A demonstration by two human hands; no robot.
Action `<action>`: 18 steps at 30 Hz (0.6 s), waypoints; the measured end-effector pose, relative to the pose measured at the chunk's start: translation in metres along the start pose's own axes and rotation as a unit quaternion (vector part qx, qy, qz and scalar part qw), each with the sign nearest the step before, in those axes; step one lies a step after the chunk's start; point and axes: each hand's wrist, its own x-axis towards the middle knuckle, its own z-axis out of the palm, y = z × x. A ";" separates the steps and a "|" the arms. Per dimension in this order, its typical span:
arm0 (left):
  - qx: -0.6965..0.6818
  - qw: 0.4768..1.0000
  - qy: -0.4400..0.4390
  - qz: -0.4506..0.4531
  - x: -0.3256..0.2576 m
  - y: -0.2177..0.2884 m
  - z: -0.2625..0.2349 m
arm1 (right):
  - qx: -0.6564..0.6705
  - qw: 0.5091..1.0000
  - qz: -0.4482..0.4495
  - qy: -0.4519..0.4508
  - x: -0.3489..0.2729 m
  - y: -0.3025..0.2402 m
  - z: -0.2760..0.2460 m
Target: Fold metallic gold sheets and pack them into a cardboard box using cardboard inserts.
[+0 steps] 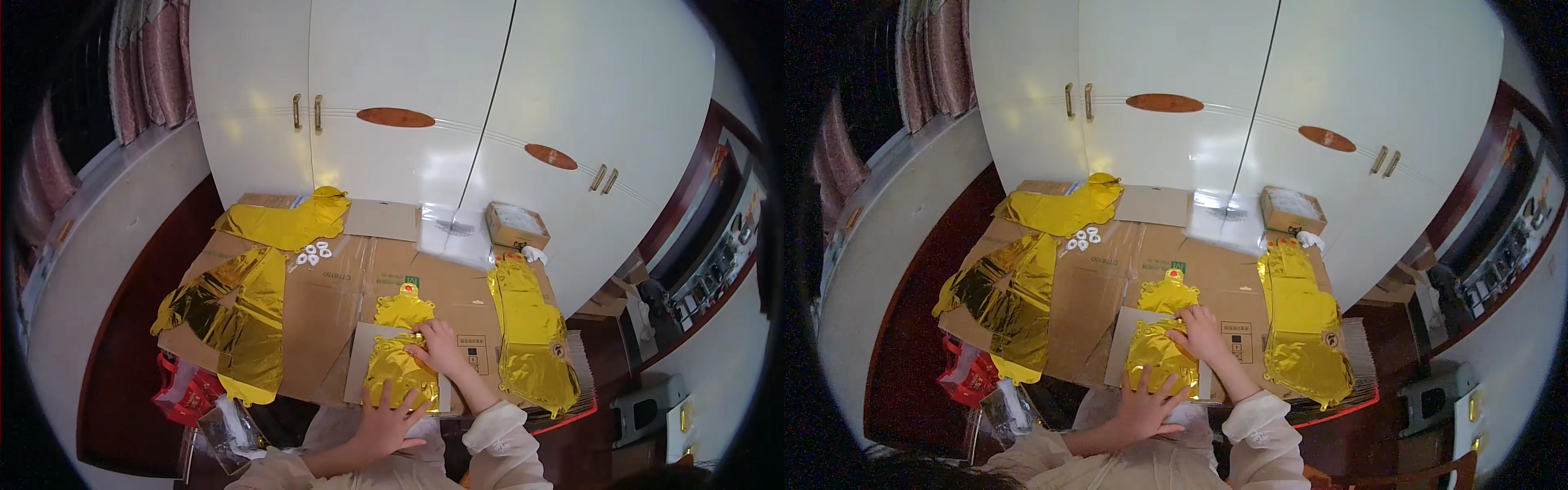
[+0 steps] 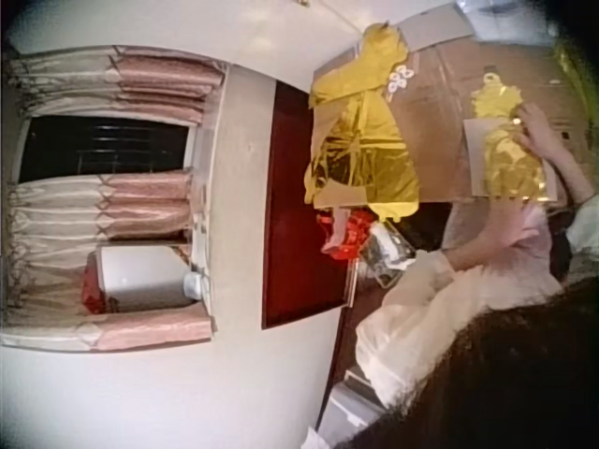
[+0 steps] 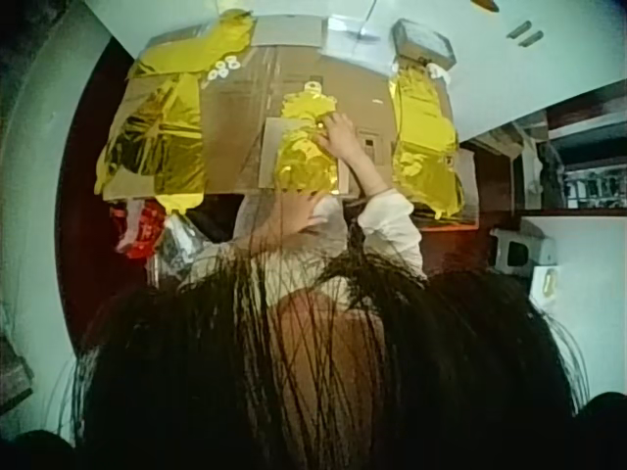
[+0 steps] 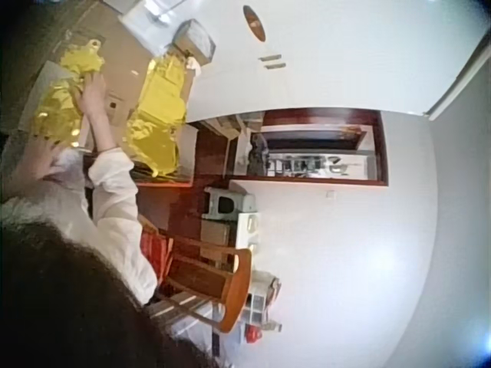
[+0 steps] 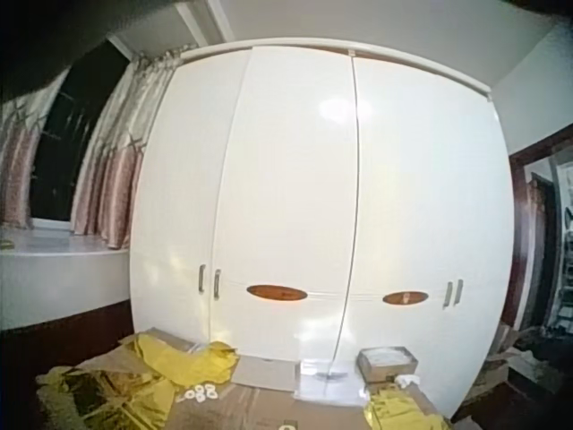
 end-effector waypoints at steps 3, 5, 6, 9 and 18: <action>0.001 1.000 -0.019 -0.015 0.008 0.001 -0.007 | 0.007 1.000 0.002 -0.015 0.000 0.001 -0.002; 0.005 0.999 -0.031 -0.018 0.010 0.001 -0.008 | 0.025 0.999 -0.004 -0.032 0.001 0.006 -0.005; 0.009 0.999 -0.034 -0.016 0.010 0.001 -0.007 | 0.035 0.999 -0.001 -0.019 0.002 0.011 -0.006; 0.016 0.999 -0.039 -0.016 0.009 0.000 -0.005 | 0.030 0.999 0.014 0.003 0.002 0.020 -0.015; 0.021 0.999 -0.031 -0.010 0.009 0.000 -0.004 | 0.134 0.970 0.132 -0.154 0.007 0.052 -0.032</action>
